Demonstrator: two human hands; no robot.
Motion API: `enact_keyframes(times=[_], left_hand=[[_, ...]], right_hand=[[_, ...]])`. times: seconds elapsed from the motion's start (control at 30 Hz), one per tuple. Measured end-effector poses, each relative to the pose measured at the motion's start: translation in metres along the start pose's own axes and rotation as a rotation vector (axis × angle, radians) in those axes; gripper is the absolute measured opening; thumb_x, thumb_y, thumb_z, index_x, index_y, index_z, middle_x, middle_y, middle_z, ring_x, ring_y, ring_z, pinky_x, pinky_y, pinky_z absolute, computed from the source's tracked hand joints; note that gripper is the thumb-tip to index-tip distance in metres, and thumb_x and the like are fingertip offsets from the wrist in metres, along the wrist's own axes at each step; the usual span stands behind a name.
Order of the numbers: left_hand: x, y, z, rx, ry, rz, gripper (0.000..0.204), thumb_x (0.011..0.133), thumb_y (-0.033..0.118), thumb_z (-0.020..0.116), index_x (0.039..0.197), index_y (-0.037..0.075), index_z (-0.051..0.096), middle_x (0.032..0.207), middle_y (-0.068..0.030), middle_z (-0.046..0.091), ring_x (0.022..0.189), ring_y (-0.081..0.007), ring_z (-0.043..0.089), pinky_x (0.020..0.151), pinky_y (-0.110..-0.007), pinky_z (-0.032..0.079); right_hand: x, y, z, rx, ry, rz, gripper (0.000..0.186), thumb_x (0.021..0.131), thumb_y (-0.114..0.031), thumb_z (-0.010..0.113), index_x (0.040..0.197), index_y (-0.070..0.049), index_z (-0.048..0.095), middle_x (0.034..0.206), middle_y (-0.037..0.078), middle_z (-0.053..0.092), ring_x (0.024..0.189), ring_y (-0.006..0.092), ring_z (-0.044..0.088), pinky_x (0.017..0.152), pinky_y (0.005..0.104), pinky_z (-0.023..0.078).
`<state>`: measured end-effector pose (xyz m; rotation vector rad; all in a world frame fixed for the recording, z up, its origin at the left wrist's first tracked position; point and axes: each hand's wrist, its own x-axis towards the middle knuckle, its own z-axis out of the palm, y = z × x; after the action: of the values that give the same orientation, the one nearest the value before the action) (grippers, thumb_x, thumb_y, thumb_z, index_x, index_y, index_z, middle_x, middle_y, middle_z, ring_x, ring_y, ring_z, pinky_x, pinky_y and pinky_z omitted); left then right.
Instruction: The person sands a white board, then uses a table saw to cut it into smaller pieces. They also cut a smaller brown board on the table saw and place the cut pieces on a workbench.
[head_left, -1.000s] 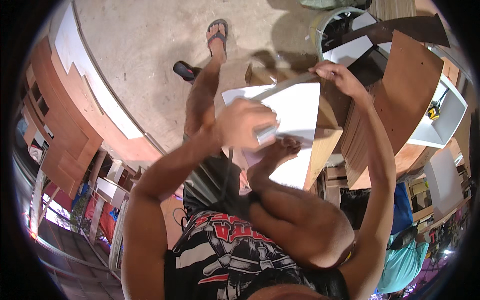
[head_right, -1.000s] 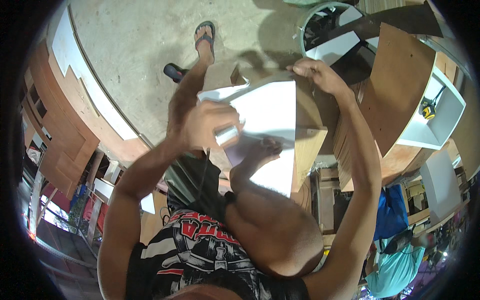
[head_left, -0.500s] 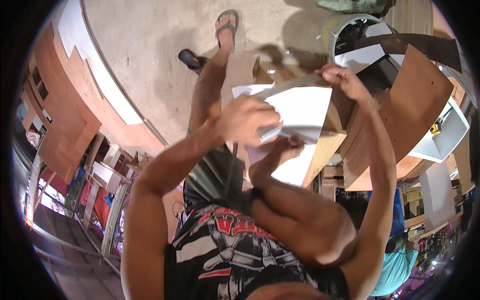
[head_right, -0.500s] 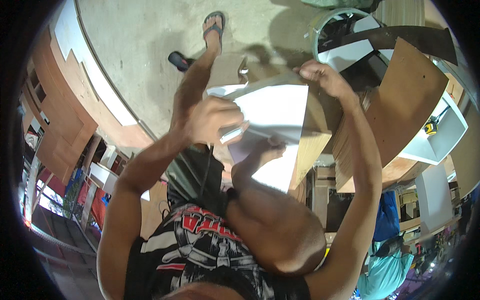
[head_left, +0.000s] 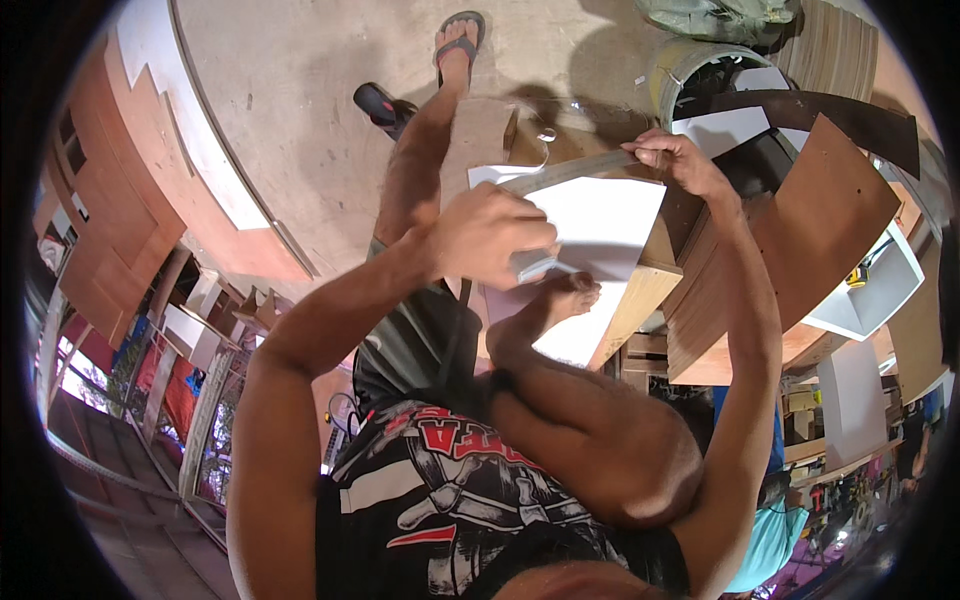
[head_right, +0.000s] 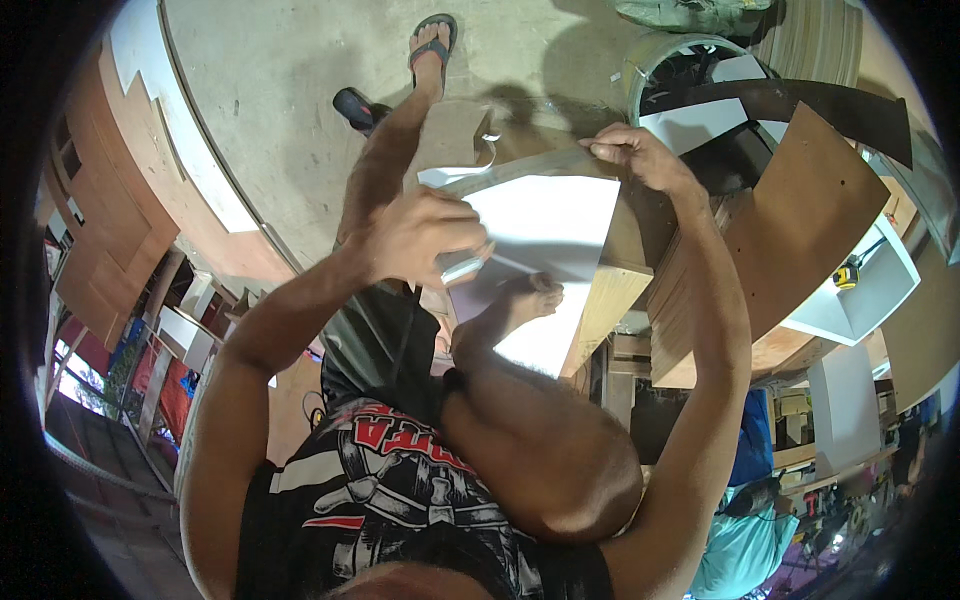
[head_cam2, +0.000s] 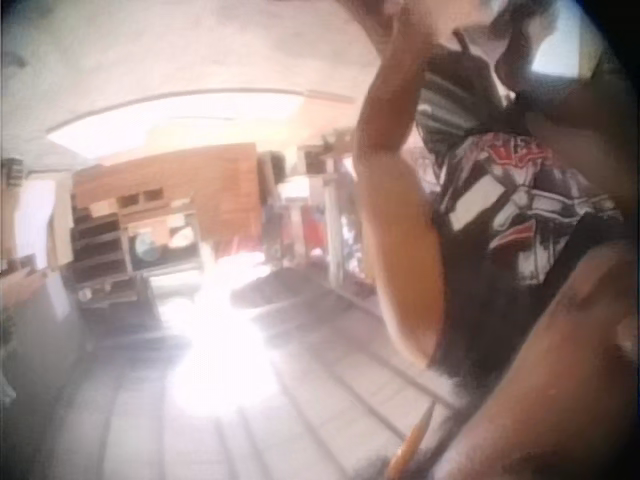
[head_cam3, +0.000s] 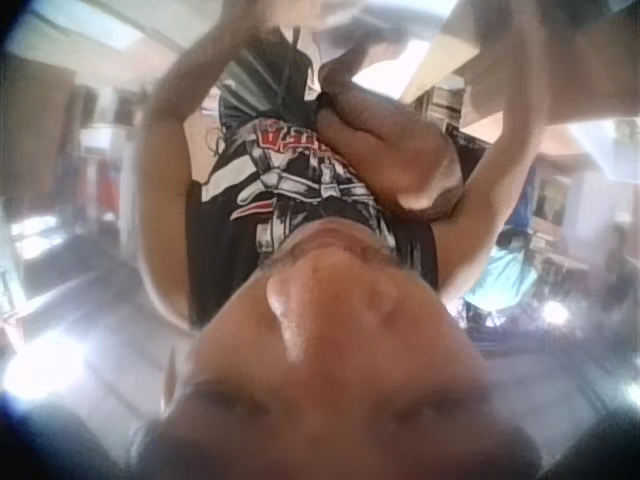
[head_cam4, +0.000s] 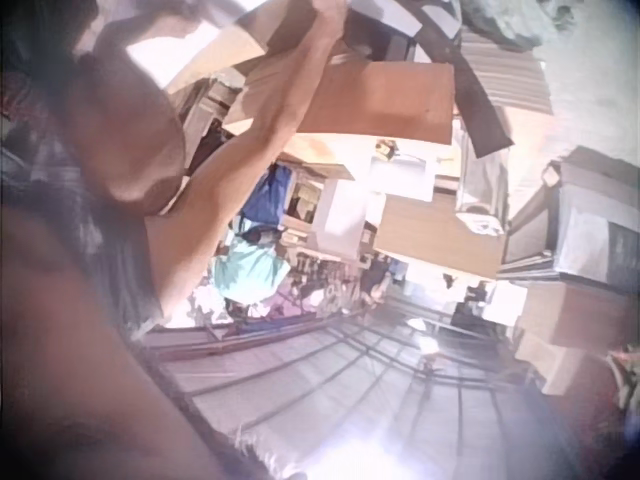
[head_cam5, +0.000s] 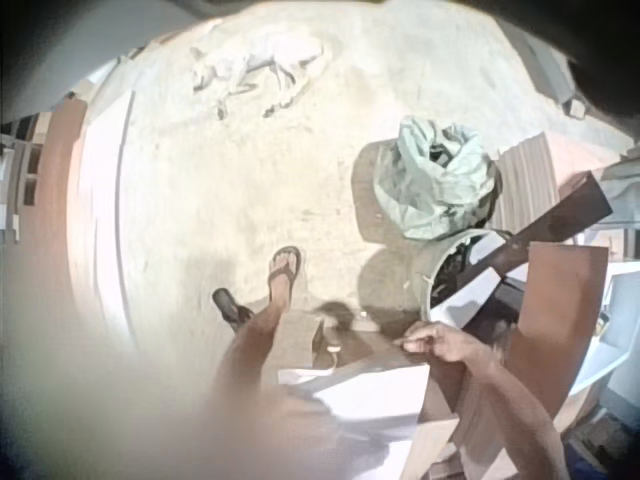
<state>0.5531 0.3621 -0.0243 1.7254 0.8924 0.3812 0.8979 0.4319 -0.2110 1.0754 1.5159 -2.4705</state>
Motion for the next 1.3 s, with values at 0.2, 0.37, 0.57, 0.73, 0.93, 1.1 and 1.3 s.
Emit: enact_keyframes(times=[0.2,0.37,0.57,0.73,0.93,1.1,1.3], left_hand=[[-0.01,0.007,-0.006,-0.029,-0.074,-0.083,0.019,0.071,0.02,0.077,0.085,0.012,0.066,0.077,-0.0052,0.065,0.075,-0.0279,0.068,0.067,-0.041,0.054],[-0.016,0.016,-0.013,-0.077,-0.034,-0.021,0.02,0.069,0.019,0.078,0.085,0.014,0.066,0.076,-0.0035,0.065,0.074,-0.0256,0.069,0.065,-0.04,0.054],[-0.021,0.015,-0.013,-0.06,-0.041,-0.144,0.027,0.068,0.025,0.08,0.09,0.013,0.07,0.081,-0.0052,0.067,0.078,-0.0272,0.069,0.065,-0.041,0.054],[-0.021,-0.001,-0.001,-0.068,0.023,-0.042,0.016,0.07,0.014,0.077,0.079,0.01,0.065,0.071,-0.007,0.059,0.068,-0.0283,0.066,0.061,-0.042,0.051],[-0.029,-0.008,-0.017,-0.121,-0.048,-0.019,0.023,0.067,0.019,0.077,0.086,0.012,0.067,0.078,-0.0055,0.065,0.075,-0.0277,0.068,0.063,-0.041,0.053],[-0.039,0.009,-0.021,-0.084,-0.07,-0.023,0.026,0.064,0.022,0.076,0.086,0.014,0.066,0.076,-0.0033,0.063,0.079,-0.0259,0.07,0.065,-0.041,0.055],[-0.028,-0.002,-0.02,-0.063,0.008,-0.016,0.02,0.068,0.015,0.077,0.081,0.012,0.063,0.075,-0.0044,0.061,0.072,-0.0245,0.066,0.064,-0.038,0.053]], right_hand=[[0.002,-0.017,0.003,-0.04,-0.009,0.066,0.037,0.101,-0.035,0.065,0.111,0.0,0.074,0.108,0.008,0.065,0.112,0.0212,0.061,0.1,0.0344,0.045],[-0.005,-0.024,0.006,-0.123,-0.057,0.078,0.035,0.102,-0.032,0.064,0.115,-0.001,0.073,0.107,0.006,0.063,0.113,0.0203,0.059,0.101,0.0351,0.045],[0.003,-0.035,0.007,-0.209,-0.059,0.124,0.038,0.1,-0.033,0.066,0.119,-0.001,0.073,0.111,0.007,0.065,0.112,0.0194,0.06,0.097,0.033,0.044],[0.014,-0.009,0.005,-0.045,-0.133,0.176,0.044,0.099,-0.039,0.067,0.122,-0.002,0.072,0.106,0.006,0.065,0.103,0.0211,0.059,0.098,0.0347,0.043],[0.006,-0.027,0.013,-0.128,-0.049,0.118,0.044,0.099,-0.039,0.067,0.119,0.0,0.072,0.105,0.007,0.066,0.102,0.0206,0.06,0.096,0.0352,0.045],[0.003,-0.048,0.019,-0.135,-0.065,0.091,0.039,0.1,-0.033,0.066,0.11,0.005,0.071,0.108,0.009,0.066,0.108,0.0193,0.06,0.099,0.0342,0.045],[0.016,-0.036,0.009,-0.188,-0.103,0.135,0.043,0.098,-0.037,0.068,0.121,-0.001,0.072,0.11,0.008,0.067,0.108,0.0181,0.06,0.1,0.0338,0.044]])
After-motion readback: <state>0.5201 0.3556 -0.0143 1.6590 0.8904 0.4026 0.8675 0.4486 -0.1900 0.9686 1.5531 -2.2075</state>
